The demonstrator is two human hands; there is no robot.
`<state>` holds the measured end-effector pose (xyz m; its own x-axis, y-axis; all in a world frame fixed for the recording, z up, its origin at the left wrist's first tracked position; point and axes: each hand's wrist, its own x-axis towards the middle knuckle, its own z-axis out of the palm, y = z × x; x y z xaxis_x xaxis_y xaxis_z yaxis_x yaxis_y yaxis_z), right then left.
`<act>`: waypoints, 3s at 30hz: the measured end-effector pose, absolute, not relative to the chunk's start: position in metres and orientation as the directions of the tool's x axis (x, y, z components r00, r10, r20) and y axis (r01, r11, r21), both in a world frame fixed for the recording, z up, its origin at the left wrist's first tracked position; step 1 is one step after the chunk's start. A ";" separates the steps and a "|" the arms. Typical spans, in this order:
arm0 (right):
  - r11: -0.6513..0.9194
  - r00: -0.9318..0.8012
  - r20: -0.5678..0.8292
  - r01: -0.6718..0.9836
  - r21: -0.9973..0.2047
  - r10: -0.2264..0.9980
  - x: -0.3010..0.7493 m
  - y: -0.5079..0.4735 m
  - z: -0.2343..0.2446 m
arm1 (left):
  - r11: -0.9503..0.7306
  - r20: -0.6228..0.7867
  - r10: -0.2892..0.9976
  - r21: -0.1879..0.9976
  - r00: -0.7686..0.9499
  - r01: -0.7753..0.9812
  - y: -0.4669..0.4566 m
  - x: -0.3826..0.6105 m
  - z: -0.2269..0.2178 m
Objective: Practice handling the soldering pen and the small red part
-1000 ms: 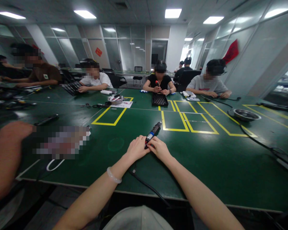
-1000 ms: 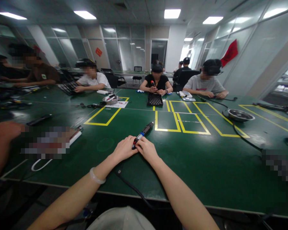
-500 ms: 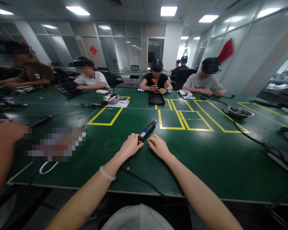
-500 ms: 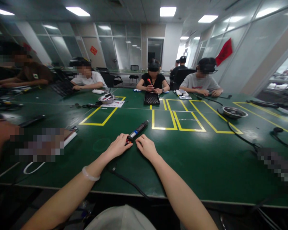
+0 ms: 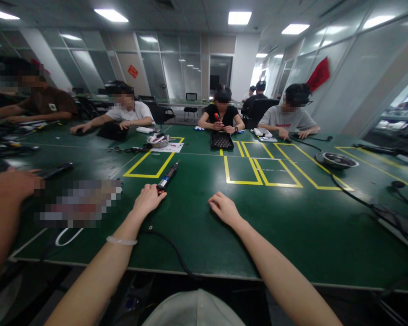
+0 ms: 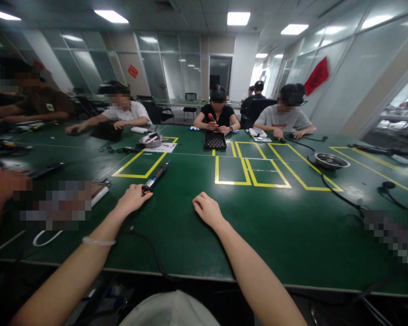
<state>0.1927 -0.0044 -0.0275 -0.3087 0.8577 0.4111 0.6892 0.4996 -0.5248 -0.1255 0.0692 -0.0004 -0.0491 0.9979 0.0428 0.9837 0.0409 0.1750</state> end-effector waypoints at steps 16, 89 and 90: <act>0.511 -0.331 0.402 0.686 -0.519 0.854 0.193 -0.003 -0.029 | 0.065 0.330 0.943 -0.050 -0.045 0.997 0.050 -0.136 0.009; 0.127 -0.166 0.140 -0.090 -0.988 0.976 0.194 0.020 -0.047 | 0.194 -0.054 0.980 0.086 -0.190 0.977 0.088 -0.155 0.002; 0.128 -0.170 0.140 -0.080 -0.989 0.975 0.194 0.019 -0.047 | 0.182 -0.042 0.983 0.074 -0.179 0.981 0.087 -0.151 0.003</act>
